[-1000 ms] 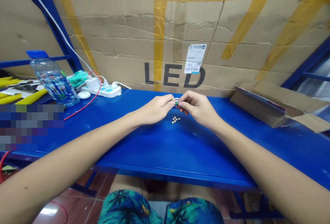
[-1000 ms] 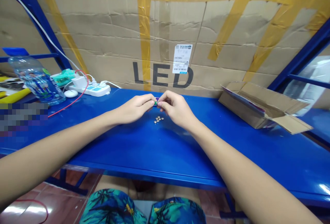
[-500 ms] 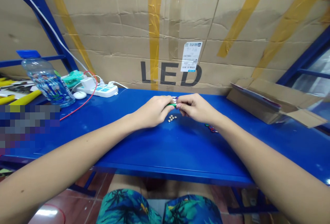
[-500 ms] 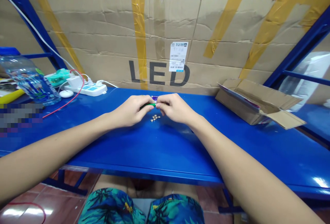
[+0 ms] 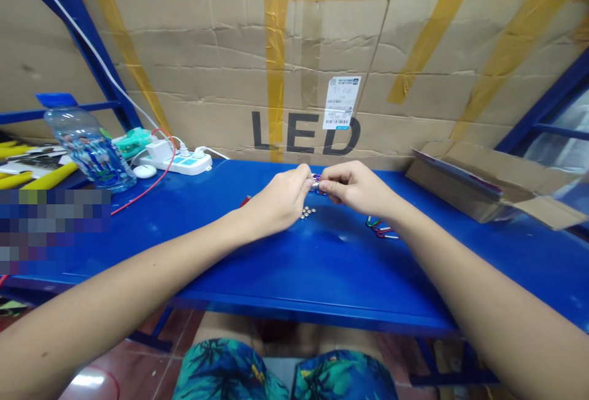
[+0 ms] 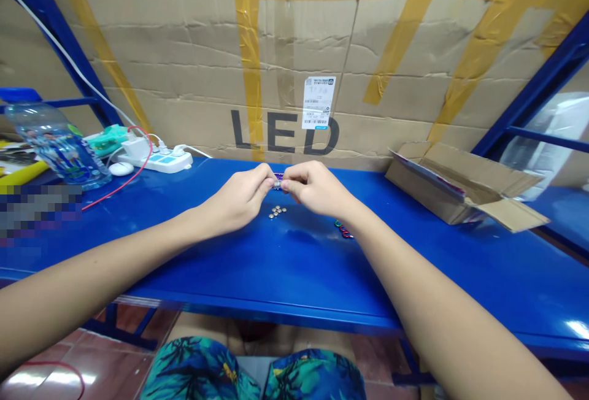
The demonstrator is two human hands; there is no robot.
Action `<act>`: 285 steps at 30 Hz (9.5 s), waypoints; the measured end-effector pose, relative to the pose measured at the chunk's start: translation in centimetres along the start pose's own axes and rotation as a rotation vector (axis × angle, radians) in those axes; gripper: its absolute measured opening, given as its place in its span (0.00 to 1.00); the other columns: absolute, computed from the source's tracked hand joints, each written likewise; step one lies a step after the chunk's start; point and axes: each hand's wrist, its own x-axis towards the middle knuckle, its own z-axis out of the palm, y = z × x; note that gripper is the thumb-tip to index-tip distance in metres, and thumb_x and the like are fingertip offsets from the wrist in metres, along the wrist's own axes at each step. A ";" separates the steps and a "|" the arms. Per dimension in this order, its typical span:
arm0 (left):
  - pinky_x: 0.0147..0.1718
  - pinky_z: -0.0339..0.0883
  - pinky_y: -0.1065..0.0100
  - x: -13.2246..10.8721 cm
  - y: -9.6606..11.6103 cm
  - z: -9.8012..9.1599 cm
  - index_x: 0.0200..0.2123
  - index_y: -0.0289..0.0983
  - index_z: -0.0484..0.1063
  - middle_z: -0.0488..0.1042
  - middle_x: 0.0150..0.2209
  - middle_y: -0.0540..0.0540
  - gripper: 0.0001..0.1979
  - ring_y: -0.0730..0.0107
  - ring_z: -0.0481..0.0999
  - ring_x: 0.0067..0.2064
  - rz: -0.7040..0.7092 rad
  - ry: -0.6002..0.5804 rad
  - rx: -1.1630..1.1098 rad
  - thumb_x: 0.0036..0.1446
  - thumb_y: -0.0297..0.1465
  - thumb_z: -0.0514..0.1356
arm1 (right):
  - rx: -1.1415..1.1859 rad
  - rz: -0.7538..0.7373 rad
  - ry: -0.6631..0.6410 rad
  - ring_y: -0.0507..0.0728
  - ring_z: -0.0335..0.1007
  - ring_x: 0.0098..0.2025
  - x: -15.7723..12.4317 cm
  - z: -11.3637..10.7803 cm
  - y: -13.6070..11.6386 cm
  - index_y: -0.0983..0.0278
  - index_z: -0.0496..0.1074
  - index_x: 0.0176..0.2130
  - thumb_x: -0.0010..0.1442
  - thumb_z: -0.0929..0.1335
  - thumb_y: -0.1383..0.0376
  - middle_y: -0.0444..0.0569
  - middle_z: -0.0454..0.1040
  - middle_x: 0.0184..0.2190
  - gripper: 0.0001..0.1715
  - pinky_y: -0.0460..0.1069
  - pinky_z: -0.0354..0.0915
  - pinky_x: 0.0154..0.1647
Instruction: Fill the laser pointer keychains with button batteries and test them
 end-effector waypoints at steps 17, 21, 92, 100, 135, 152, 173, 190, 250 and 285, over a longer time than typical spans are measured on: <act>0.33 0.63 0.66 -0.2 -0.6 -0.2 0.36 0.35 0.70 0.78 0.35 0.45 0.08 0.67 0.75 0.33 0.045 -0.098 -0.019 0.67 0.33 0.55 | -0.029 -0.005 -0.109 0.49 0.59 0.20 -0.1 0.3 0.7 0.65 0.66 0.21 0.60 0.66 0.63 0.42 0.67 0.16 0.18 0.46 0.54 0.25; 0.35 0.64 0.66 -0.3 -0.7 -0.1 0.36 0.36 0.66 0.75 0.36 0.45 0.05 0.66 0.74 0.36 0.145 -0.074 -0.007 0.66 0.31 0.55 | 0.145 0.083 -0.146 0.48 0.57 0.17 -0.1 0.3 0.9 0.65 0.66 0.22 0.59 0.67 0.62 0.41 0.65 0.15 0.16 0.46 0.54 0.21; 0.30 0.65 0.63 -0.9 0.0 1.2 0.37 0.34 0.67 0.77 0.32 0.40 0.08 0.60 0.77 0.33 0.248 -0.048 0.310 0.67 0.27 0.50 | 0.277 0.128 -0.136 0.46 0.46 0.18 0.1 0.5 1.1 0.66 0.67 0.20 0.50 0.67 0.67 0.40 0.57 0.15 0.10 0.46 0.43 0.21; 0.26 0.64 0.64 -1.0 0.1 1.2 0.36 0.34 0.68 0.75 0.28 0.43 0.09 0.62 0.76 0.29 0.397 0.021 0.476 0.66 0.25 0.49 | 0.551 0.297 -0.218 0.45 0.44 0.16 0.1 0.6 1.3 0.67 0.68 0.20 0.45 0.68 0.72 0.42 0.64 0.16 0.05 0.45 0.40 0.16; 0.42 0.68 0.61 -0.4 -0.1 1.4 0.38 0.34 0.73 0.78 0.37 0.43 0.11 0.63 0.76 0.39 0.098 -0.003 0.005 0.68 0.29 0.51 | 0.243 0.079 -0.273 0.49 0.60 0.19 0.1 -1.2 2.4 0.65 0.67 0.26 0.61 0.69 0.56 0.40 0.64 0.16 0.18 0.46 0.57 0.22; 0.33 0.63 0.67 -0.5 -0.5 1.0 0.34 0.36 0.68 0.75 0.31 0.48 0.05 0.69 0.72 0.33 0.114 -0.035 -0.135 0.64 0.27 0.55 | 0.160 0.046 -0.198 0.49 0.58 0.16 0.1 0.4 2.4 0.65 0.67 0.24 0.58 0.68 0.62 0.39 0.62 0.13 0.14 0.45 0.53 0.20; 0.47 0.69 0.55 0.0 -1.0 2.0 0.36 0.34 0.69 0.71 0.40 0.39 0.12 0.61 0.72 0.45 0.063 -0.043 0.048 0.67 0.27 0.48 | -0.193 -0.102 -0.098 0.49 0.52 0.25 0.1 -0.2 1.7 0.65 0.63 0.22 0.61 0.64 0.65 0.40 0.59 0.20 0.16 0.47 0.48 0.28; 0.31 0.61 0.67 -0.3 -0.1 0.9 0.34 0.35 0.72 0.79 0.31 0.48 0.07 0.69 0.74 0.30 0.052 -0.061 -0.076 0.65 0.28 0.55 | -0.022 0.004 -0.171 0.49 0.56 0.20 0.1 0.1 1.8 0.63 0.61 0.22 0.59 0.65 0.63 0.39 0.60 0.16 0.16 0.46 0.50 0.24; 0.34 0.64 0.61 -0.1 -1.1 1.3 0.51 0.39 0.67 0.76 0.34 0.46 0.12 0.61 0.75 0.34 -0.198 -0.068 -0.022 0.66 0.33 0.53 | -0.587 0.688 -0.431 0.53 0.59 0.15 -1.5 -6.0 3.4 0.63 0.71 0.18 0.49 0.76 0.57 0.48 0.67 0.14 0.18 0.50 0.54 0.17; 0.31 0.58 0.69 0.2 -1.2 1.0 0.30 0.36 0.72 0.72 0.27 0.51 0.06 0.72 0.68 0.30 -0.022 0.026 -0.149 0.59 0.29 0.59 | 0.769 0.397 -0.045 0.50 0.63 0.19 0.2 0.8 2.1 0.65 0.66 0.27 0.54 0.70 0.69 0.45 0.69 0.19 0.08 0.46 0.60 0.20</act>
